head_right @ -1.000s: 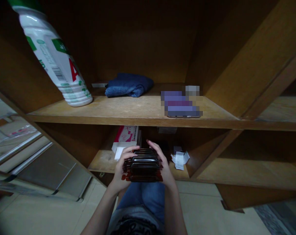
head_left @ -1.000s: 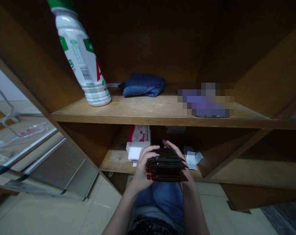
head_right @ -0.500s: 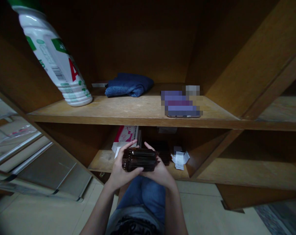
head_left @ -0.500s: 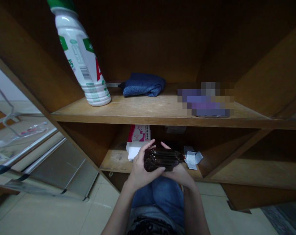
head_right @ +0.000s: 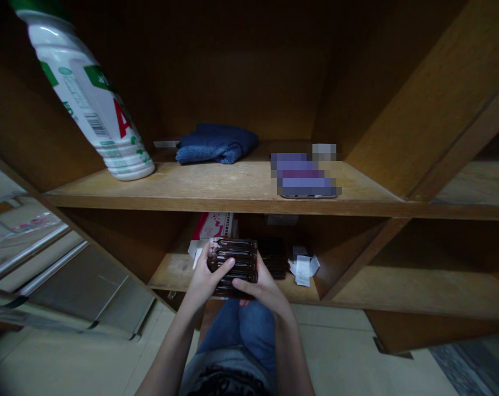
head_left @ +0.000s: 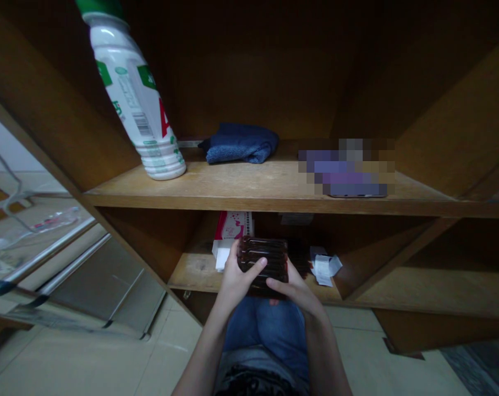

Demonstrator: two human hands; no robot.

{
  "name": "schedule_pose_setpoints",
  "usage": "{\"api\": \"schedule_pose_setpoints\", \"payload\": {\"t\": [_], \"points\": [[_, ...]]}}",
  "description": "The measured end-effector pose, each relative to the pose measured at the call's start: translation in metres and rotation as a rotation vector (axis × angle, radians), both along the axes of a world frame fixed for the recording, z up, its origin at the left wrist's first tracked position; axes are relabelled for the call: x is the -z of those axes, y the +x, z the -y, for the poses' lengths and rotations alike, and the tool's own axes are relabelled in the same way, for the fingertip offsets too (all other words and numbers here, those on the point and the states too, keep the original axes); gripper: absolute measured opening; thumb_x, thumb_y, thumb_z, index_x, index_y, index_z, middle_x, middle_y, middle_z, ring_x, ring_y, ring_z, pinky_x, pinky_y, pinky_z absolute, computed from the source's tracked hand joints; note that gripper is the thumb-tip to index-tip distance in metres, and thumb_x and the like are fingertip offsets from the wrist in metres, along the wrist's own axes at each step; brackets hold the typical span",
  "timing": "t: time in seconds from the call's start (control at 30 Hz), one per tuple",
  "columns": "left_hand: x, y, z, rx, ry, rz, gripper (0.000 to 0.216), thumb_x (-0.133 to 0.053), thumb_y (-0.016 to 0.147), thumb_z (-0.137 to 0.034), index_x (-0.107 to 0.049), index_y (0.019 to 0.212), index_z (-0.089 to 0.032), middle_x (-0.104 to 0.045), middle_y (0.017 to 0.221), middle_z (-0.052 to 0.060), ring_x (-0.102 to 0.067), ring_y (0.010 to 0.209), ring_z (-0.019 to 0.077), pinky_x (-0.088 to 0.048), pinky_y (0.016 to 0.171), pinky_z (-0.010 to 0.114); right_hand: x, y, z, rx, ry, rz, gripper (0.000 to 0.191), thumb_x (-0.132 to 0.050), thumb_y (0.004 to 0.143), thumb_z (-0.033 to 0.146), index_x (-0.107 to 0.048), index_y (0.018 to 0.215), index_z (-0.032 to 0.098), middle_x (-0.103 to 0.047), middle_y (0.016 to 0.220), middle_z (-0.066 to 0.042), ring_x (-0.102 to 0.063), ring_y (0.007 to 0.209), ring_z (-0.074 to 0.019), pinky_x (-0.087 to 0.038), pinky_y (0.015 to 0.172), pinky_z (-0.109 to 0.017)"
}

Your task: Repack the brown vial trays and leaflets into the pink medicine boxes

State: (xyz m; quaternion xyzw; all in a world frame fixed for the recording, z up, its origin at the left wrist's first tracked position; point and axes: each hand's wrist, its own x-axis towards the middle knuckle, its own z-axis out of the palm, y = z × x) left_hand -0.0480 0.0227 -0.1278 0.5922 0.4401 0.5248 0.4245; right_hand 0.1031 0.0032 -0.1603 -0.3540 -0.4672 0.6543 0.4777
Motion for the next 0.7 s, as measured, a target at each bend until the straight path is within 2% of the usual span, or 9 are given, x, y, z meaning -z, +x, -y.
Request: {"api": "schedule_pose_setpoints", "payload": {"t": [0.27, 0.33, 0.4, 0.47, 0.5, 0.6, 0.7], "points": [[0.002, 0.001, 0.002, -0.007, 0.024, -0.013, 0.046, -0.066, 0.073, -0.036, -0.046, 0.111, -0.02, -0.063, 0.101, 0.004, -0.062, 0.094, 0.0197, -0.049, 0.087, 0.037, 0.003, 0.001, -0.001, 0.019, 0.025, 0.029, 0.071, -0.078, 0.065, 0.034, -0.042, 0.126, 0.028, -0.067, 0.089, -0.002, -0.06, 0.051, -0.0129, -0.051, 0.04, -0.024], [0.004, 0.002, 0.002, -0.013, 0.033, -0.014, 0.049, -0.068, 0.072, -0.036, -0.044, 0.112, -0.021, -0.062, 0.102, 0.005, -0.061, 0.095, 0.0205, -0.049, 0.088, 0.038, 0.004, 0.001, -0.002, 0.051, 0.071, 0.029, 0.068, -0.079, 0.064, 0.034, -0.047, 0.123, 0.028, -0.067, 0.099, -0.004, -0.066, 0.067, -0.0183, -0.055, 0.05, -0.028], [0.005, 0.003, 0.003, -0.032, 0.043, -0.018, 0.056, -0.071, 0.069, -0.035, -0.042, 0.115, -0.021, -0.061, 0.105, 0.005, -0.06, 0.097, 0.0211, -0.048, 0.088, 0.038, 0.005, 0.002, -0.004, 0.101, 0.146, 0.02, 0.065, -0.08, 0.063, 0.034, -0.052, 0.121, 0.028, -0.065, 0.112, -0.005, -0.065, 0.094, -0.0241, -0.058, 0.072, -0.035], [0.005, 0.004, 0.005, -0.054, 0.067, -0.022, 0.062, -0.074, 0.066, -0.034, -0.041, 0.117, -0.022, -0.059, 0.108, 0.006, -0.059, 0.1, 0.0216, -0.048, 0.089, 0.038, 0.005, 0.003, -0.005, 0.134, 0.211, 0.015, 0.066, -0.08, 0.063, 0.033, -0.052, 0.122, 0.028, -0.062, 0.121, -0.006, -0.057, 0.112, -0.0262, -0.05, 0.092, -0.041], [0.005, 0.004, 0.007, -0.061, 0.084, -0.021, 0.064, -0.075, 0.064, -0.034, -0.041, 0.118, -0.022, -0.058, 0.109, 0.006, -0.058, 0.101, 0.0216, -0.048, 0.089, 0.037, 0.006, 0.003, -0.005, 0.135, 0.229, 0.02, 0.066, -0.08, 0.063, 0.033, -0.052, 0.123, 0.028, -0.061, 0.123, -0.006, -0.055, 0.115, -0.0266, -0.046, 0.096, -0.043], [0.006, 0.002, 0.011, -0.058, 0.136, -0.022, 0.068, -0.077, 0.061, -0.036, -0.043, 0.119, -0.022, -0.057, 0.112, 0.006, -0.058, 0.102, 0.0216, -0.048, 0.089, 0.035, 0.006, 0.004, -0.004, 0.119, 0.248, 0.045, 0.07, -0.081, 0.062, 0.034, -0.05, 0.125, 0.026, -0.06, 0.124, -0.008, -0.055, 0.116, -0.0274, -0.042, 0.1, -0.046], [0.01, 0.0, 0.013, -0.003, 0.184, -0.038, 0.068, -0.079, 0.059, -0.038, -0.048, 0.118, -0.021, -0.059, 0.109, 0.007, -0.059, 0.1, 0.0225, -0.049, 0.087, 0.035, 0.003, 0.004, -0.002, 0.066, 0.266, 0.013, 0.081, -0.081, 0.062, 0.035, -0.041, 0.132, 0.029, -0.057, 0.127, -0.009, -0.056, 0.114, -0.0266, -0.044, 0.098, -0.046]]}}
